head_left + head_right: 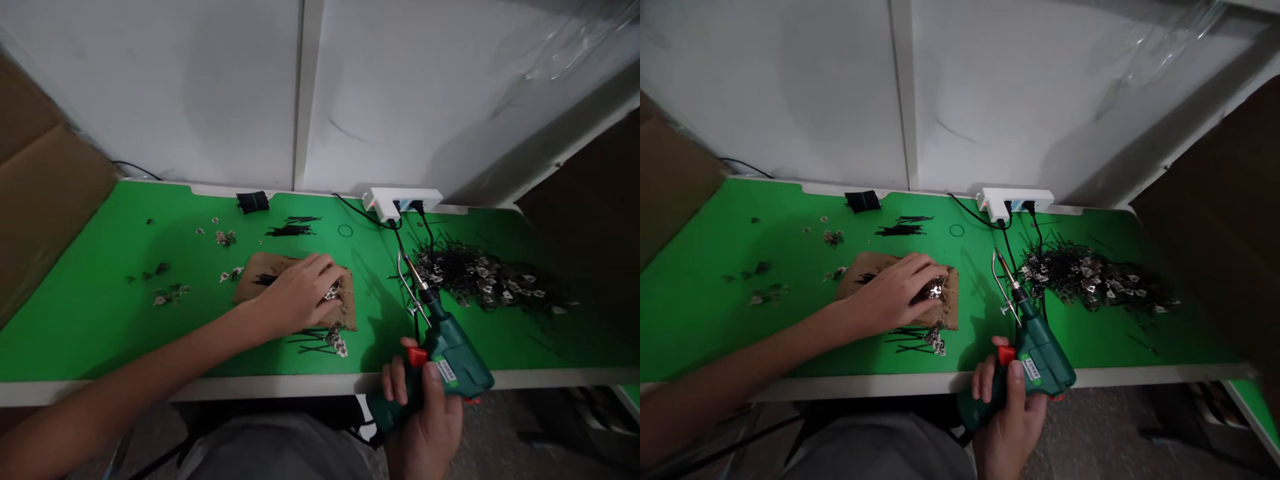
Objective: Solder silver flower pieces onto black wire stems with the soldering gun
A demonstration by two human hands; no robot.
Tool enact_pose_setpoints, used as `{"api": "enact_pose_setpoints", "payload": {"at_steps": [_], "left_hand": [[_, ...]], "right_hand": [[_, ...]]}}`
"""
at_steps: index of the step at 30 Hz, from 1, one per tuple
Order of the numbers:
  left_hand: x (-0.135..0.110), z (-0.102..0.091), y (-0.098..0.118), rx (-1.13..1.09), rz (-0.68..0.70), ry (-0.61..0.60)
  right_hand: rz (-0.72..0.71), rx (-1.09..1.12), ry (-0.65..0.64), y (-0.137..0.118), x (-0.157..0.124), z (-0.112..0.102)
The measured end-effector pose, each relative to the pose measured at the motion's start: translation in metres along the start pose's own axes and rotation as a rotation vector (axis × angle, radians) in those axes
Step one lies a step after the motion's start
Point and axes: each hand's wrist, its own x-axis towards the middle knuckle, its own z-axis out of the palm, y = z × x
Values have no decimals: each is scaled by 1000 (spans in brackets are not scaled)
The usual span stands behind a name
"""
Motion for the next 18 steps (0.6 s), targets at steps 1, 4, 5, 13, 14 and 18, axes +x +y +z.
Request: {"api": "enact_pose_setpoints", "payload": {"at_steps": [1, 4, 5, 13, 14, 18], "left_hand": [[2, -1, -1, 43, 12, -19], [6, -2, -3, 123, 33, -101], [6, -1, -3, 128, 34, -115], [18, 4, -4, 130, -53, -27], [23, 5, -5, 146, -76, -12], [41, 9, -9, 198, -67, -15]], "right_hand": [[-1, -5, -3, 0, 0, 0], [-1, -7, -10, 1, 0, -1], [-3, -3, -9, 1, -1, -1], [-14, -23, 3, 1, 0, 0], [-16, -21, 1, 1, 0, 0], [-18, -11, -8, 0, 0, 2]]}}
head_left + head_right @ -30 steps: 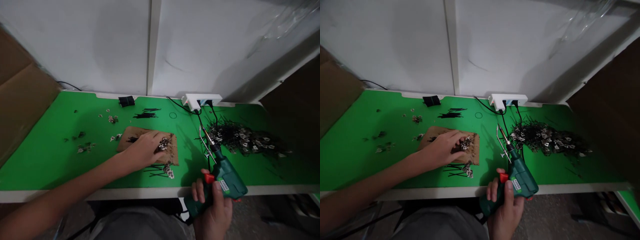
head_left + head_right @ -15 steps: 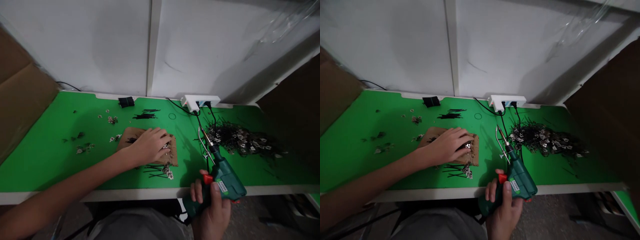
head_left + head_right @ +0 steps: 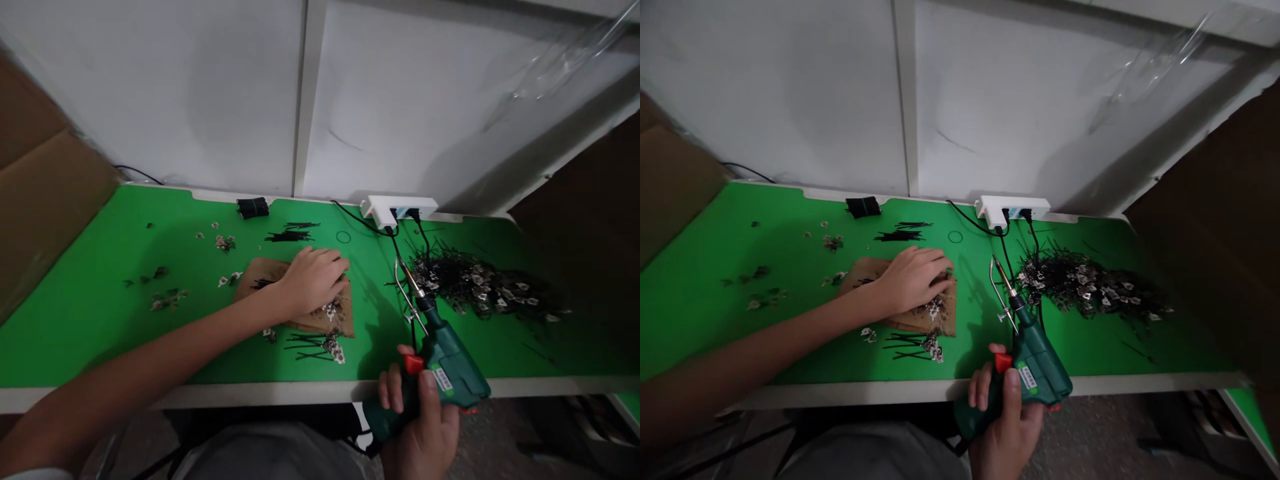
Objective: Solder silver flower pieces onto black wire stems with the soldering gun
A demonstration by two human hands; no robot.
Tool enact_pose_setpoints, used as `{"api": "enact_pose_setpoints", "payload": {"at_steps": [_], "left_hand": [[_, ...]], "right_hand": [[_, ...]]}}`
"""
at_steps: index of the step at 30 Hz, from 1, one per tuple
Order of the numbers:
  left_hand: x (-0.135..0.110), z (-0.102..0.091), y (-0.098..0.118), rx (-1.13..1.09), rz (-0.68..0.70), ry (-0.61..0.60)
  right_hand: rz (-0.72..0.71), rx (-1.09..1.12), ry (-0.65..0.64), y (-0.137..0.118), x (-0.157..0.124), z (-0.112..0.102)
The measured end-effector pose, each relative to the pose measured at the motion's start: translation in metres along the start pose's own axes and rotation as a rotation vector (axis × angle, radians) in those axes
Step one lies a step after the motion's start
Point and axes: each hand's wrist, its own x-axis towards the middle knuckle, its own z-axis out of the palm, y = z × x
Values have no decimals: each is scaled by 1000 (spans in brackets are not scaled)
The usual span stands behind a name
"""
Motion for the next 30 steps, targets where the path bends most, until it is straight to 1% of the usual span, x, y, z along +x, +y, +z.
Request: {"api": "enact_pose_setpoints", "payload": {"at_steps": [3, 6, 11, 14, 16, 19, 22, 26, 30], "left_hand": [[7, 1, -1, 6, 24, -39], [9, -1, -1, 18, 53, -46], [10, -7, -1, 60, 195, -71], [8, -11, -2, 34, 187, -58], [4, -14, -5, -9, 199, -53], [-9, -15, -10, -58, 272, -80], [-23, -10, -13, -24, 321, -91], [-34, -5, -13, -27, 304, -121], [-37, -9, -8, -51, 271, -121]], "right_hand": [[-9, -3, 2, 0, 0, 0], [-24, -9, -1, 0, 0, -1], [-18, 0, 3, 1, -1, -2], [-21, 7, 8, 2, -1, -2], [-12, 6, 9, 3, -1, -2], [5, 11, 7, 4, -1, -4], [9, 16, -5, 4, -1, -4], [12, 22, -9, 3, -2, -5], [6, 25, -11, 4, -2, -6]]}}
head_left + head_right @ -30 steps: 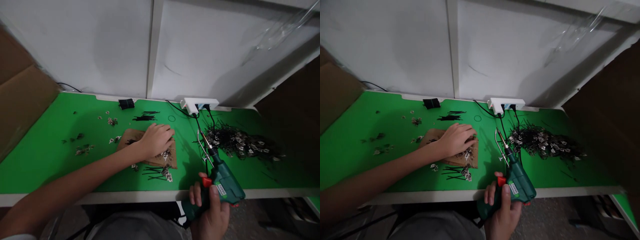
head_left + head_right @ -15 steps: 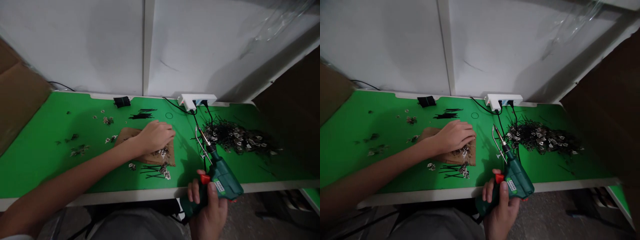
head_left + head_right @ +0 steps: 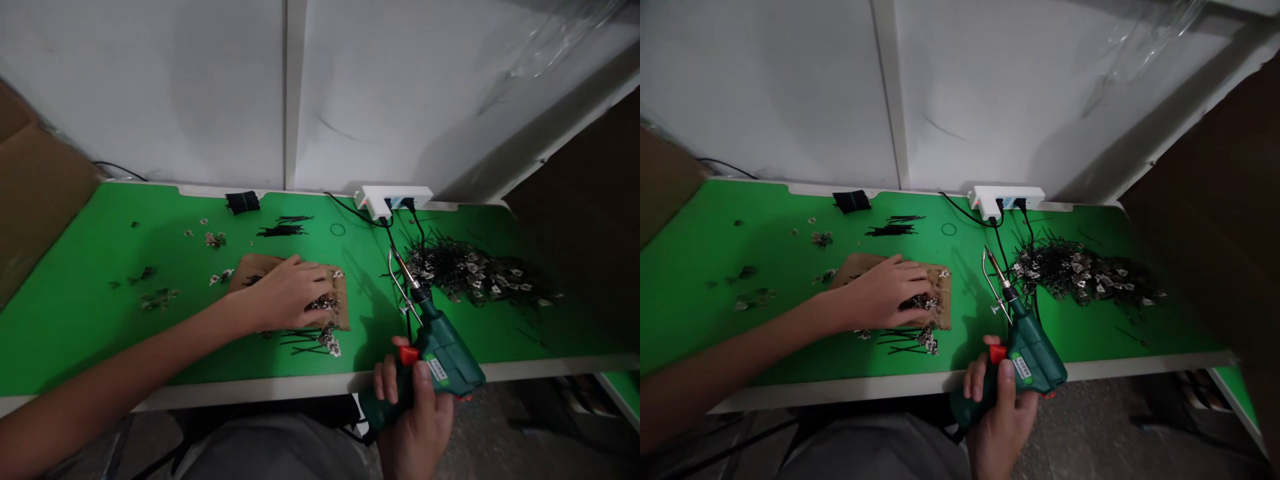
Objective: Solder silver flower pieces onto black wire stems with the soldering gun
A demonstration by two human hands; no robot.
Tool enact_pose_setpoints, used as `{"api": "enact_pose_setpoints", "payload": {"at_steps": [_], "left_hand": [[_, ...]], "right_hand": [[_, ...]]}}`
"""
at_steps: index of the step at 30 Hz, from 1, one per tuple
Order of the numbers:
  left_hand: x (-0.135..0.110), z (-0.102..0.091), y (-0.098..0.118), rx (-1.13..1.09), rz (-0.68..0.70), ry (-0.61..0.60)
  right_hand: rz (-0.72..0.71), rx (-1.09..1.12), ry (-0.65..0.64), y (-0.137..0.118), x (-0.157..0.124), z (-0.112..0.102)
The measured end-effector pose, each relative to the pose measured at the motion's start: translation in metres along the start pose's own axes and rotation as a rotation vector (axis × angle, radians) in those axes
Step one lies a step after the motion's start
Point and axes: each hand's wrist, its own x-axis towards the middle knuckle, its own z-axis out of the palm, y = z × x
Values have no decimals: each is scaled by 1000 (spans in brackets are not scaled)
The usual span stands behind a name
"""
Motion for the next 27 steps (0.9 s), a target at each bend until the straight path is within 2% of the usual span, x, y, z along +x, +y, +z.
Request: {"api": "enact_pose_setpoints", "payload": {"at_steps": [5, 9, 14, 18, 21, 27], "left_hand": [[10, -4, 9, 9, -23, 56], [21, 1, 9, 23, -36, 31], [31, 1, 6, 52, -131, 27], [36, -2, 4, 45, -256, 5], [37, -2, 2, 52, -322, 34], [32, 3, 2, -27, -242, 151]], "right_hand": [[8, -6, 0, 1, 0, 0], [20, -21, 6, 1, 0, -1], [13, -4, -9, 1, 0, -2], [7, 15, -25, 2, 1, -3], [1, 24, -27, 2, 1, -3], [-5, 10, -15, 1, 1, -1]]}}
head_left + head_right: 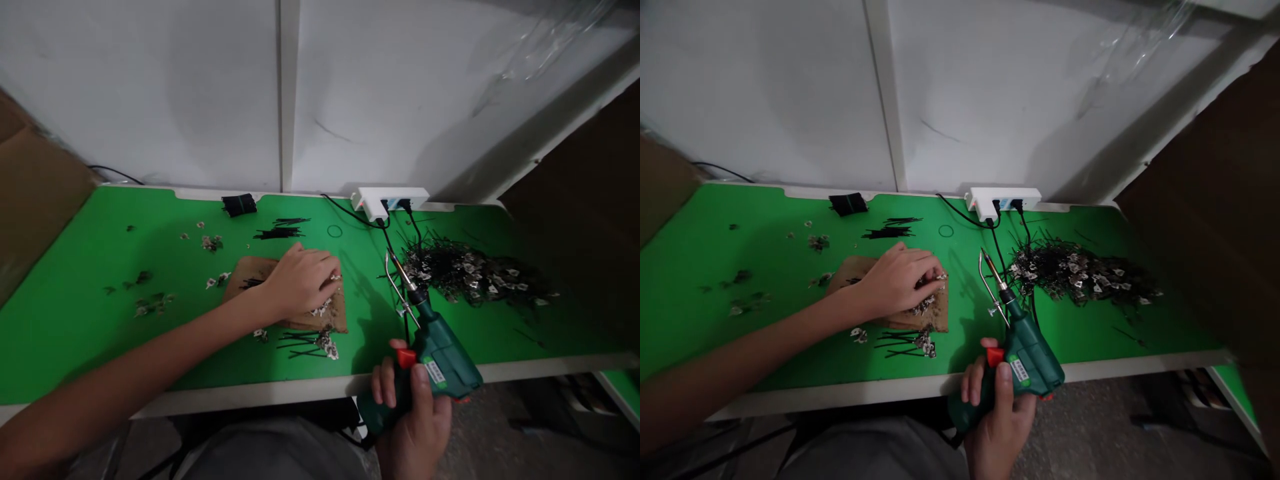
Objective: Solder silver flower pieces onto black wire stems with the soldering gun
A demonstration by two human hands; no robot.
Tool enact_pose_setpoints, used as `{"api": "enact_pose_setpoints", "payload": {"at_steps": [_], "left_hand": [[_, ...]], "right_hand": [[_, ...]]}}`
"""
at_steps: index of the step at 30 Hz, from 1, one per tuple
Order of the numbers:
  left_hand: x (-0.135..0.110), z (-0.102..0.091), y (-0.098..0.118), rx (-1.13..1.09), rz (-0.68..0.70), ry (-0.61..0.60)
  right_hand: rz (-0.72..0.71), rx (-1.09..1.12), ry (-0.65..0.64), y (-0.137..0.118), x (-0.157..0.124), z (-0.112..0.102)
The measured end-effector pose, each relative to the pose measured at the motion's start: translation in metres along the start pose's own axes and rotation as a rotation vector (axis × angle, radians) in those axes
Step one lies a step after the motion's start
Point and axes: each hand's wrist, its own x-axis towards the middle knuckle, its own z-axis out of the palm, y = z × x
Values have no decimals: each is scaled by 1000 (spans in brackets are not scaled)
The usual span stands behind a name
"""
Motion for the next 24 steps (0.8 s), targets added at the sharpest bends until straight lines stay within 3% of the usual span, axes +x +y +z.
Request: {"api": "enact_pose_setpoints", "payload": {"at_steps": [6, 14, 24], "left_hand": [[-2, -4, 4, 27, 70, -5], [-25, -6, 2, 65, 182, -2], [-13, 10, 16, 89, 113, 4]], "right_hand": [[6, -9, 5, 0, -1, 0], [-2, -2, 1, 0, -2, -1], [-14, -32, 10, -1, -2, 1]]}}
